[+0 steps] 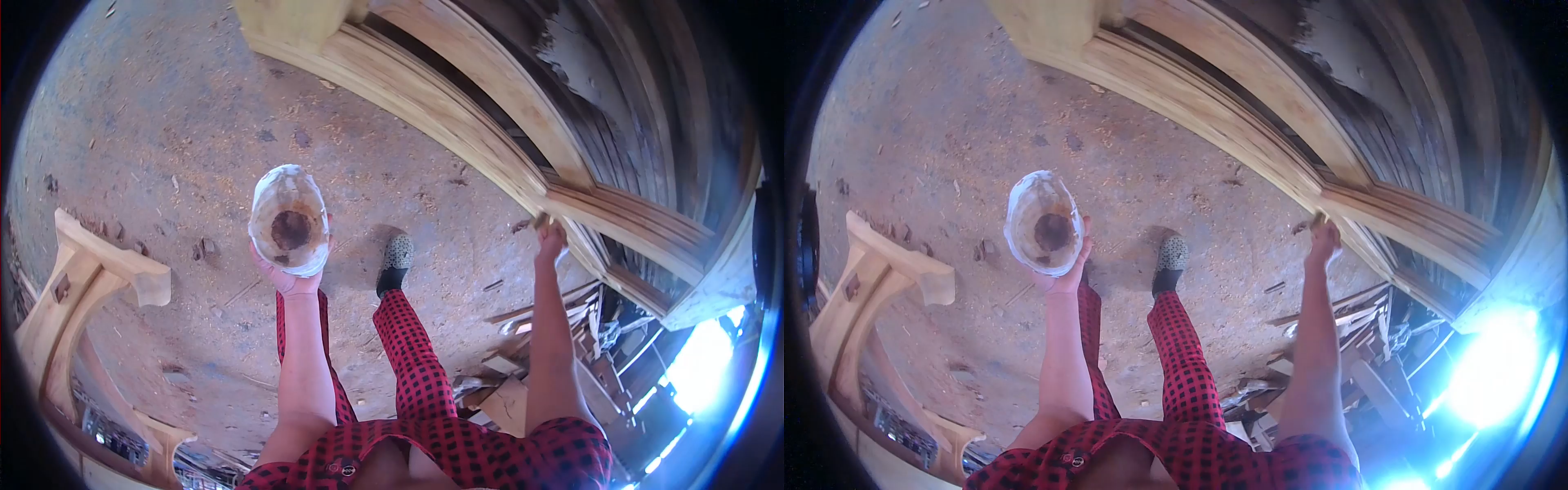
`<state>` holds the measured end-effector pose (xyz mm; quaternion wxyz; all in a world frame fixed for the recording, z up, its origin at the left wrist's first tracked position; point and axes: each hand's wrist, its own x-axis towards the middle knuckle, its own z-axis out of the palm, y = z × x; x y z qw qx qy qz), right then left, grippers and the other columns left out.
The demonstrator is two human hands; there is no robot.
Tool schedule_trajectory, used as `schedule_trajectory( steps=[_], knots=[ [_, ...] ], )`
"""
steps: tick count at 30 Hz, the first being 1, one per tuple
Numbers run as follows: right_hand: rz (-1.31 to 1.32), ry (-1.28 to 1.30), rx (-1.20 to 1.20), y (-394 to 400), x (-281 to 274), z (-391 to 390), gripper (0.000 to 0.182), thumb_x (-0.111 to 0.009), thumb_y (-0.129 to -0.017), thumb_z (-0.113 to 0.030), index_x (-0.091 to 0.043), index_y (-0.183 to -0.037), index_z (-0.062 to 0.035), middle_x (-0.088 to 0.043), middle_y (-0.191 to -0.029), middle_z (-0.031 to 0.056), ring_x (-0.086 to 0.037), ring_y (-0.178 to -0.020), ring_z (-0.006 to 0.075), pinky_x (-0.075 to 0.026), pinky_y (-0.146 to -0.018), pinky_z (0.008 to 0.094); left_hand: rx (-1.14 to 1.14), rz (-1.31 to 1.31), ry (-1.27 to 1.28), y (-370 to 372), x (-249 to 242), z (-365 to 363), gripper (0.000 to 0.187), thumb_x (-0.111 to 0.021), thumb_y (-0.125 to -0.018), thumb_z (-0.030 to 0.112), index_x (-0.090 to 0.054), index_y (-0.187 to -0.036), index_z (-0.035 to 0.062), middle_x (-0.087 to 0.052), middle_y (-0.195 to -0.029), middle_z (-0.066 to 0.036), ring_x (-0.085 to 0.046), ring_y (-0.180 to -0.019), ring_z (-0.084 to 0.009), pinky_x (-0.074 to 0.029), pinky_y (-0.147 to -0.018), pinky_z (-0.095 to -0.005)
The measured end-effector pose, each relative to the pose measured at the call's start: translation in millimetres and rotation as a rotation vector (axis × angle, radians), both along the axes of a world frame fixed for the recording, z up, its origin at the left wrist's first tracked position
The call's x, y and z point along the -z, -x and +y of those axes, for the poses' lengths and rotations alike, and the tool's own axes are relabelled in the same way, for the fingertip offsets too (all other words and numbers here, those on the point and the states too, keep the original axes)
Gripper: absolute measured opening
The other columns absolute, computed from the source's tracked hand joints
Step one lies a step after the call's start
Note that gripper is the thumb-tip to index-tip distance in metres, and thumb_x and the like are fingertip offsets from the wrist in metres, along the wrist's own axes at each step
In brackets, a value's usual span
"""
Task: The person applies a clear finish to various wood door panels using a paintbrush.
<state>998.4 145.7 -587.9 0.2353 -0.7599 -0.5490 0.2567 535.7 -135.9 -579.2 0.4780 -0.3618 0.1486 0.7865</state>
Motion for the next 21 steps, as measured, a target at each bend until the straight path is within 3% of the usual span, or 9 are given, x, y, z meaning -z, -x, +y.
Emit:
schedule_trajectory(
  steps=[1, 3, 5, 7, 8, 10, 12, 15, 21],
  knots=[
    [0.540, -0.106, 0.529, 17.2, 4.8, 8.3, 0.034, -0.056, -0.087, -0.012, -0.054, -0.121, -0.0049, -0.060, -0.100, 0.0169, -0.058, -0.094, 0.0322, -0.051, -0.081, 0.0422, 0.014, 0.014, -0.001, -0.6, 0.4, 0.4, 0.085, -0.066, -0.067, 0.063, -0.039, -0.135, 0.0183, -0.041, -0.134, -0.014, -0.041, -0.117, -0.0507, -0.047, -0.079, -0.0612],
    [0.888, -0.268, 0.589, 19.3, 40.8, 20.9, 0.034, -0.056, -0.088, -0.014, -0.053, -0.121, -0.0039, -0.058, -0.098, 0.0146, -0.058, -0.089, 0.0311, -0.052, -0.079, 0.0416, 0.056, 0.016, -0.024, -3.8, 2.8, 1.8, 0.084, -0.064, -0.069, 0.063, -0.038, -0.136, 0.0180, -0.040, -0.134, -0.015, -0.040, -0.118, -0.0508, -0.047, -0.079, -0.0612],
    [0.711, -0.290, 0.641, 109.9, 29.2, 18.4, 0.034, -0.054, -0.089, -0.013, -0.052, -0.121, -0.0012, -0.059, -0.096, 0.0131, -0.059, -0.086, 0.0288, -0.051, -0.083, 0.0358, 0.038, -0.007, -0.087, -7.5, 1.9, 4.9, 0.084, -0.063, -0.070, 0.064, -0.038, -0.136, 0.0183, -0.039, -0.135, -0.016, -0.038, -0.119, -0.0514, -0.047, -0.080, -0.0613],
    [0.794, -0.476, 0.196, 89.8, 112.2, 3.3, 0.031, -0.053, -0.090, -0.011, -0.055, -0.118, 0.0010, -0.061, -0.097, 0.0142, -0.061, -0.086, 0.0257, -0.049, -0.087, 0.0326, 0.048, -0.018, -0.068, -11.8, 2.5, 6.4, 0.084, -0.063, -0.070, 0.064, -0.037, -0.137, 0.0184, -0.039, -0.135, -0.016, -0.038, -0.119, -0.0518, -0.047, -0.080, -0.0612],
    [0.536, -0.088, -0.059, 147.1, 75.5, -19.3, 0.045, -0.049, -0.087, 0.000, -0.039, -0.130, -0.0040, -0.044, -0.130, 0.0121, -0.048, -0.111, 0.0250, -0.049, -0.084, 0.0327, 0.051, -0.030, -0.044, -14.2, 3.0, 7.0, 0.084, -0.063, -0.070, 0.064, -0.037, -0.137, 0.0185, -0.038, -0.136, -0.016, -0.037, -0.119, -0.0521, -0.047, -0.080, -0.0610],
    [0.753, -0.244, 0.065, 269.2, 16.7, -60.1, 0.026, -0.050, -0.092, -0.009, -0.058, -0.112, 0.0056, -0.058, -0.118, 0.0134, -0.054, -0.112, 0.0213, -0.041, -0.100, 0.0326, 0.066, -0.035, -0.044, -17.5, 2.8, 11.4, 0.085, -0.063, -0.071, 0.064, -0.037, -0.137, 0.0188, -0.038, -0.136, -0.016, -0.037, -0.119, -0.0524, -0.048, -0.079, -0.0607],
    [0.411, -0.188, -0.508, 301.6, 13.7, -77.5, 0.033, -0.053, -0.087, 0.002, -0.056, -0.118, -0.0056, -0.053, -0.122, 0.0072, -0.050, -0.111, 0.0164, -0.040, -0.097, 0.0296, 0.080, -0.032, -0.046, -19.8, 3.0, 15.2, 0.085, -0.063, -0.071, 0.064, -0.036, -0.137, 0.0191, -0.038, -0.136, -0.016, -0.037, -0.119, -0.0526, -0.048, -0.079, -0.0604],
    [0.866, -0.045, -0.352, 331.5, 0.4, -71.2, 0.022, -0.057, -0.088, -0.003, -0.064, -0.108, -0.0073, -0.060, -0.112, 0.0073, -0.057, -0.103, 0.0157, -0.043, -0.095, 0.0290, 0.110, -0.006, -0.015, -24.3, 5.0, 18.1, 0.084, -0.063, -0.070, 0.063, -0.036, -0.138, 0.0202, -0.038, -0.136, -0.014, -0.036, -0.120, -0.0528, -0.047, -0.079, -0.0608],
    [0.640, 0.064, 0.075, 192.3, -43.0, -24.8, 0.023, -0.060, -0.086, -0.004, -0.060, -0.109, 0.0002, -0.063, -0.103, 0.0130, -0.063, -0.095, 0.0237, -0.052, -0.086, 0.0341, 0.163, 0.002, 0.112, -28.9, -1.6, 36.0, 0.079, -0.053, -0.072, 0.068, -0.043, -0.131, 0.0154, -0.045, -0.132, -0.015, -0.039, -0.119, -0.0509, -0.045, -0.077, -0.0535]
  ],
)
